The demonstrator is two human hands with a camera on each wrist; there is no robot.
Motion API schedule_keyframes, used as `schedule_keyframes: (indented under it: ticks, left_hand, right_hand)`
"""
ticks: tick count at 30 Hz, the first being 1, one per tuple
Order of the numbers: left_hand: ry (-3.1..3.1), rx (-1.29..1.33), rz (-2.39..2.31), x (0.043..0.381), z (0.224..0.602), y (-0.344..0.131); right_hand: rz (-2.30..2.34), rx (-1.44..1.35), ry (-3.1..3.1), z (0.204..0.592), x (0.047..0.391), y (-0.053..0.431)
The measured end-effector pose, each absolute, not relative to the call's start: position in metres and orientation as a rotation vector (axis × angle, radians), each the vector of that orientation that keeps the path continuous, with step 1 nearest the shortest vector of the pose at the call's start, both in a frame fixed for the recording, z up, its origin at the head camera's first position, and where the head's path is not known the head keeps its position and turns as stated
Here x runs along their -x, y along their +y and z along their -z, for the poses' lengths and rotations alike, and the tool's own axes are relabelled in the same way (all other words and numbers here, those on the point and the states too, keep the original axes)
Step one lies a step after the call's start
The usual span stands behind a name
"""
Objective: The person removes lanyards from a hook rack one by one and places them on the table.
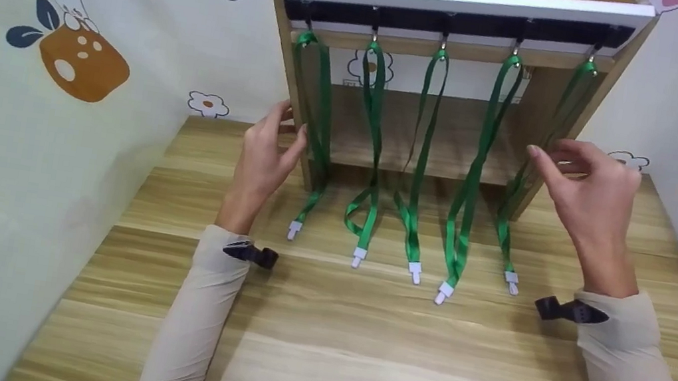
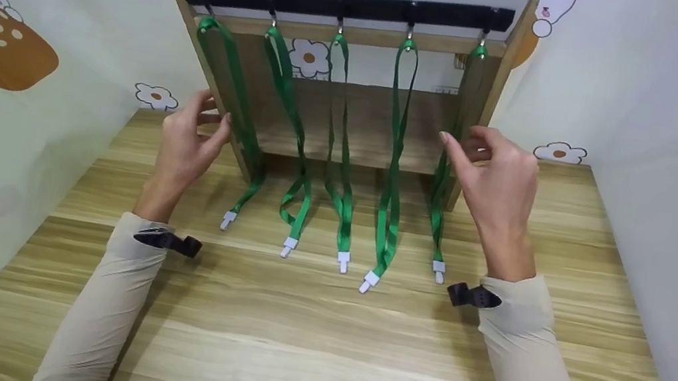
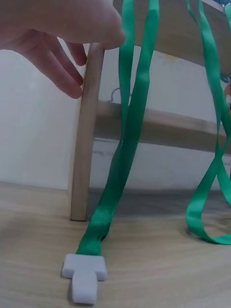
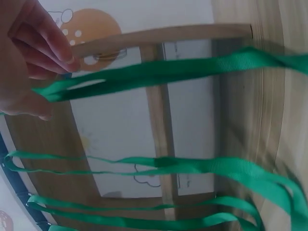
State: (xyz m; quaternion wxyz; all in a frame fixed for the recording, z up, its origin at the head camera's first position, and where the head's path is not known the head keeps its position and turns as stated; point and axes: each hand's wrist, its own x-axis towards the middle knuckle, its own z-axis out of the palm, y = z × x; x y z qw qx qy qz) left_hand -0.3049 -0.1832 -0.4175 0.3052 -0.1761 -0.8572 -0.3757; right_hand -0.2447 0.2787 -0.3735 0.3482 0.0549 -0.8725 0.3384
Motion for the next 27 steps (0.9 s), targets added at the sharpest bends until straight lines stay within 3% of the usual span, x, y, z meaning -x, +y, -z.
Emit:
schedule_keyframes:
  ticks: [12,27]
  left_hand:
    - [-2.283,0.443,1.012,0.305,0.419,-0.179]
    - [-2.275,0.44,1.017,0.307,0.418,-0.182]
  right_hand:
    - [-0.877,-0.066,-2.233,0.374,0.245,0.276]
    - [-1.0,0.151,-1.985,0.326,0.227,0.311]
